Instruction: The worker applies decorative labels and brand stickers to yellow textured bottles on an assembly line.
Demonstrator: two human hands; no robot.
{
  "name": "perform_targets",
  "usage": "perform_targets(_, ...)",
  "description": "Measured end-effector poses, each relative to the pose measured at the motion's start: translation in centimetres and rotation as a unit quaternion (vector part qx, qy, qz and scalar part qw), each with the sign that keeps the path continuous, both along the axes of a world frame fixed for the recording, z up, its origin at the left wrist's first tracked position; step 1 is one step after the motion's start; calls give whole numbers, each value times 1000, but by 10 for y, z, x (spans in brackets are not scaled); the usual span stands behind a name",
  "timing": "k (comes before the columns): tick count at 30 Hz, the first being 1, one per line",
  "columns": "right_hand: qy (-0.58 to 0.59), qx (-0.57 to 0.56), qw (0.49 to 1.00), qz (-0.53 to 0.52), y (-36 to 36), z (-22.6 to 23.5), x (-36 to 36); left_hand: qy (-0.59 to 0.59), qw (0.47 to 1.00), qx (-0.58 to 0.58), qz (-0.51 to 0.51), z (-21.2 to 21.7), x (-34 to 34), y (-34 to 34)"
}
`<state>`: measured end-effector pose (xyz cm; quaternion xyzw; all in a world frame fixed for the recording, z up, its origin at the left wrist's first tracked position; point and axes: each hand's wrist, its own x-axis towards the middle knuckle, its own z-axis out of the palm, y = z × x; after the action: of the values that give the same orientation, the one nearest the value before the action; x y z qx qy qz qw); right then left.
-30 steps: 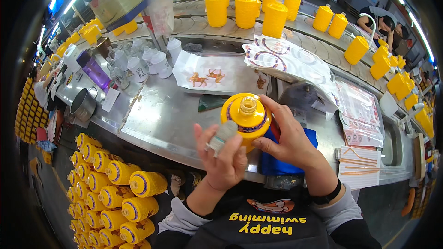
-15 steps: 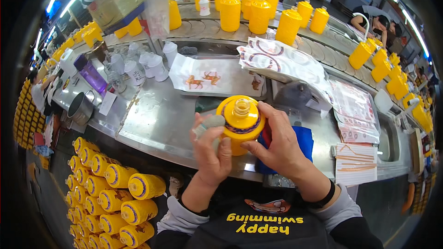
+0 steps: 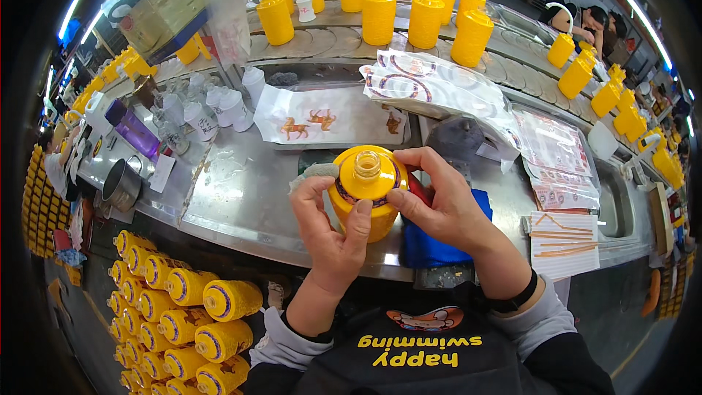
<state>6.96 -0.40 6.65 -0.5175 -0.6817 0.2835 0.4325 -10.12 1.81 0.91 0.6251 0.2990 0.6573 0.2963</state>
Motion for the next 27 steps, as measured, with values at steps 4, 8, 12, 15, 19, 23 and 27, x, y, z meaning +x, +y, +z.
perform_targets(4,-23,24,999,0,-1,0,1,30,999,14,10,1,-1,1)
perform_targets(8,21,-38,999,29,6,-2,10,24,1000,-1,4,0,0,2)
perform_targets(12,32,-29,999,19,7,1,7,39,999,-1,12,0,1,2)
perform_targets(15,-15,1,1000,15,7,-2,8,57,998,1,25,1,1,2)
perform_targets(19,-12,-42,999,23,6,4,9,78,996,12,37,1,-2,0)
perform_targets(23,-39,39,996,69,9,1,13,12,1000,11,-20,-13,-5,-3)
perform_targets(27,-112,23,988,102,12,-1,8,165,967,149,124,-15,-16,-10)
